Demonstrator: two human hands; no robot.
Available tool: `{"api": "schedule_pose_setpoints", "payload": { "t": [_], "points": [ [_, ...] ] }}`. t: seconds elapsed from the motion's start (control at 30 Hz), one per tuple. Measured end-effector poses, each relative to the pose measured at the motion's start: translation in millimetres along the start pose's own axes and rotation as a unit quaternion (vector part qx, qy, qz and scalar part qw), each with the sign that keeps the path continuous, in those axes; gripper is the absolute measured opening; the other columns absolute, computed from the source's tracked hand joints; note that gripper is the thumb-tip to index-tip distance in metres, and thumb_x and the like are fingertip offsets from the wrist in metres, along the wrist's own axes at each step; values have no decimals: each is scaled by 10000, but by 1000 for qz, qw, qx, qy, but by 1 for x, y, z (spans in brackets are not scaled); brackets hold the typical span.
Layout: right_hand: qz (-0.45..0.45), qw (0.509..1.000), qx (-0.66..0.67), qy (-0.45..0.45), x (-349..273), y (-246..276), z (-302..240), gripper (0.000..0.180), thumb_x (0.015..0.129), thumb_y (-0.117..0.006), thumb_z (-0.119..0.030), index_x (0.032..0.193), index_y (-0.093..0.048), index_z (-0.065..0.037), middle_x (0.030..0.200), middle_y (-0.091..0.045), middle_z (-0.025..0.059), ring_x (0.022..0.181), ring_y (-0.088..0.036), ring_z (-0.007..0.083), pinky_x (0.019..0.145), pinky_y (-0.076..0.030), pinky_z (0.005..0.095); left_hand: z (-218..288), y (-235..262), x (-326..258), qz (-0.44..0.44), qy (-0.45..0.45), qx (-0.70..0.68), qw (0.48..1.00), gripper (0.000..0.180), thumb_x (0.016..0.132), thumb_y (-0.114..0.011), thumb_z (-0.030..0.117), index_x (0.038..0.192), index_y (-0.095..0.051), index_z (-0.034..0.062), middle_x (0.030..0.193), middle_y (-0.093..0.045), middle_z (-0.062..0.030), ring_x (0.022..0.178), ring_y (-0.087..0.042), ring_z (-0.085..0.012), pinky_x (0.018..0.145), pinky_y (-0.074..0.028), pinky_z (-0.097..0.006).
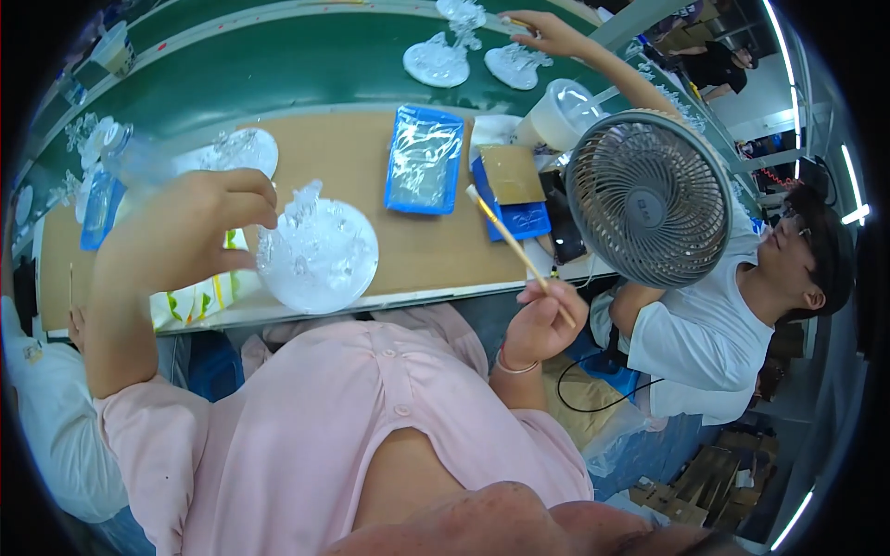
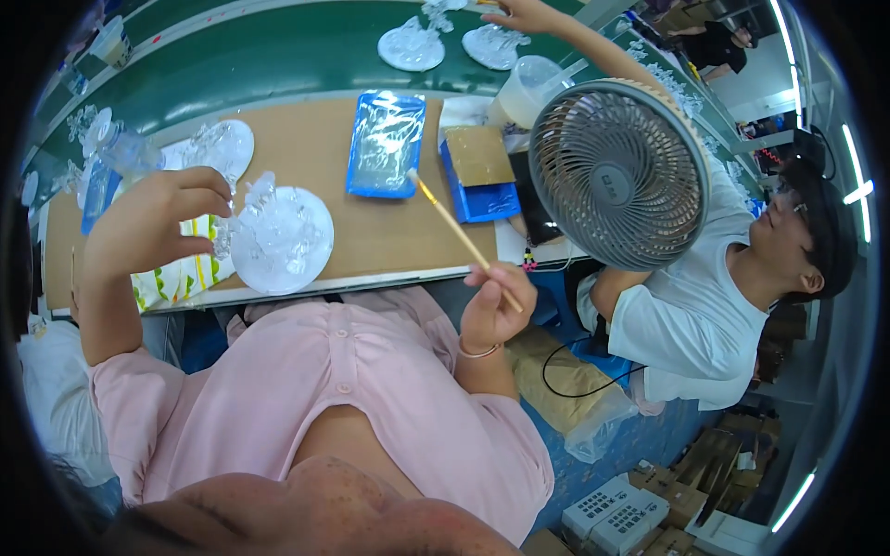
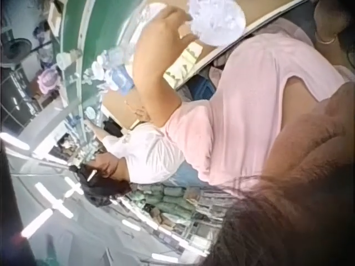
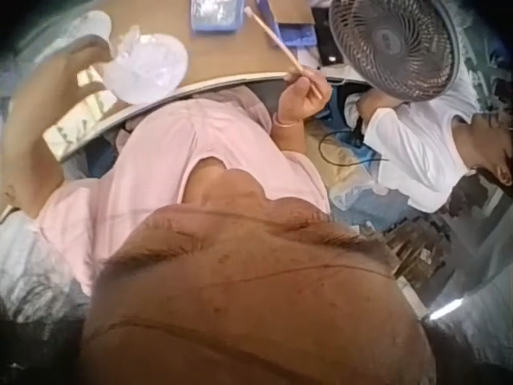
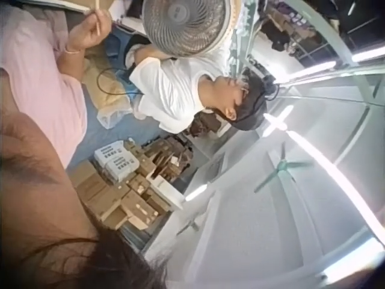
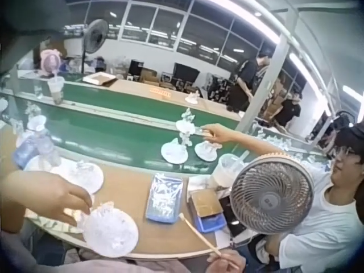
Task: Applying adhesive to plastic light fixture parts on an assembly line.
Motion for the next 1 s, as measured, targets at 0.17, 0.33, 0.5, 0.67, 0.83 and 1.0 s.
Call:
{"api": "schedule_pose_setpoints", "payload": {
  "t": [0.17,0.33,0.5,0.67,0.83,1.0],
  "points": [
    [-20,999,-19,-28,17,0,6,288,939,-562,-304,960,-508,-22,740,-599,120,563,-531,135,547,-444,240,-13,-39,1,-40,45,28,998,293,642,-759,83,873,-606,-13,1025,-604,-93,862,-606,-309,740,-490,-374],
    [-79,994,-35,-59,37,-33,17,194,963,-517,-186,918,-502,2,739,-610,131,576,-550,131,566,-456,237,-51,-73,5,49,53,137,988,212,709,-704,44,885,-599,-11,1079,-607,-87,867,-619,-288,739,-505,-368],
    [-143,978,-57,-144,40,-60,41,149,938,-572,-156,908,-543,-13,730,-642,76,573,-522,48,542,-417,170,-41,-86,5,266,45,68,961,327,788,-661,68,1100,-574,30,1144,-587,-104,944,-619,-300,758,-520,-358],
    [-145,979,-83,-117,40,-81,66,170,928,-597,-171,881,-554,-13,692,-644,62,550,-513,35,521,-397,163,-51,-123,-8,378,130,-65,914,453,824,-668,116,1248,-512,83,1166,-594,-130,970,-625,-307,775,-517,-346],
    [-203,966,-109,-119,45,-104,74,189,912,-624,-200,850,-569,-30,627,-629,37,500,-500,34,477,-366,169,-66,-154,-12,393,206,-63,894,367,850,-651,108,1201,-552,68,1014,-661,-148,893,-649,-316,735,-516,-352],
    [-203,960,-76,-178,52,-112,77,203,928,-599,-206,835,-556,-31,623,-624,53,484,-490,38,460,-362,172,-71,-154,0,405,197,-93,888,314,865,-635,121,1171,-573,81,1003,-668,-137,863,-661,-306,711,-521,-352]
  ]
}}
Point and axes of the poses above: each hand's wrist, its own x-axis towards the middle knuckle, its own y-axis out of the back of the hand, z = x × y, the point moved 3 cm from there along x, towards the middle knuckle
